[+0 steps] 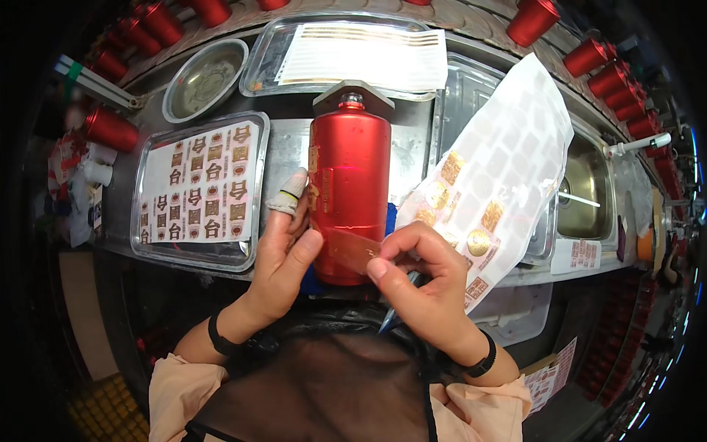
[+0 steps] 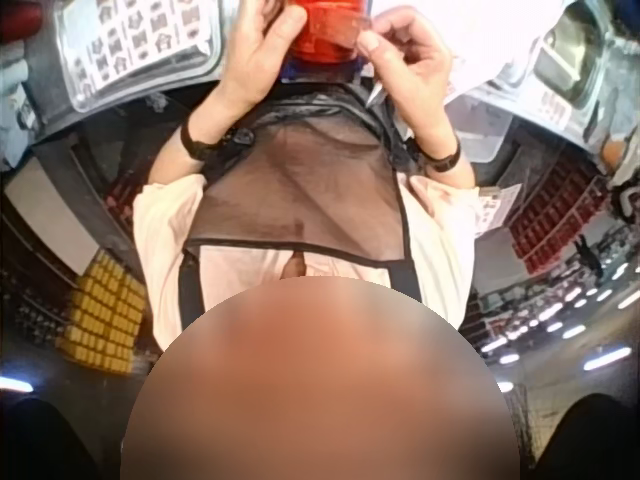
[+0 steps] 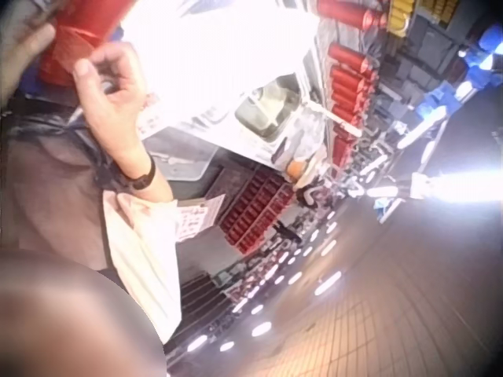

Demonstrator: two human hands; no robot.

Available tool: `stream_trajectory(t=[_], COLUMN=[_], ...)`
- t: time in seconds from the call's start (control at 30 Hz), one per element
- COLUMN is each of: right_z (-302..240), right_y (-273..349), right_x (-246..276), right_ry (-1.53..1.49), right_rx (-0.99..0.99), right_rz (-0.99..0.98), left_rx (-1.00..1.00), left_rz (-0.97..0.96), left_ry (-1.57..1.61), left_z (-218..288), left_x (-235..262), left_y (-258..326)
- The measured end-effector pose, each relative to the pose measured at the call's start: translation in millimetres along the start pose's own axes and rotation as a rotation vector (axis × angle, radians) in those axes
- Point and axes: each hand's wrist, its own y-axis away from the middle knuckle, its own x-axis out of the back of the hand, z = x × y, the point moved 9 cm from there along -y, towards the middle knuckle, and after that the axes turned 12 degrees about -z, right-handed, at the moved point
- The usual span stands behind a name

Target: Applying adhesive labels and seals to red metal cans at a factory workstation.

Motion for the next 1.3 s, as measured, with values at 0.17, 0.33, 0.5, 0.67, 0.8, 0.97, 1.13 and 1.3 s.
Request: stream_trajectory(t=[0.17,0.33,0.5,0.67,0.8,0.97,1.13,1.3], right_z=[33.2,51.3,49.2,45.3,44.7,44.7,44.4,45.5], right_y=[-2.5,-8.0,-7.8,-8.7,-9.1,-9.5,-10.5,-11.2], right_x=[14.4,11.2,9.4,7.6,8.7,8.1,6.1,6.1], right_ry=[-0.086,-0.139,-0.172,-0.139,-0.099,-0.109,-0.136,-0.133], right_rx=[-0.119,-0.188,-0.152,-0.144,-0.143,-0.135,-0.126,-0.117], right_rz=[0.025,0.021,0.018,0.019,0.036,0.025,0.015,0.016], left_rx=[-0.057,-0.042,0.075,0.116,0.102,0.100,0.136,0.131], left_rz=[0.036,0.091,-0.023,-0.018,-0.006,-0.007,-0.026,0.014], left_ry=[-0.275,-0.319,-0.185,-0.158,-0.089,-0.017,-0.077,-0.038], left_z=[2.7,0.4,1.1,-4.6,-4.2,-3.6,-2.2,-3.0], left_x=[-4.8,-3.1,-9.5,-7.9,-8.3,-8.5,-8.1,-7.3], left_y=[-3.0,-2.9,-6.0,-3.2,-4.2,-3.8,-3.9,-6.2])
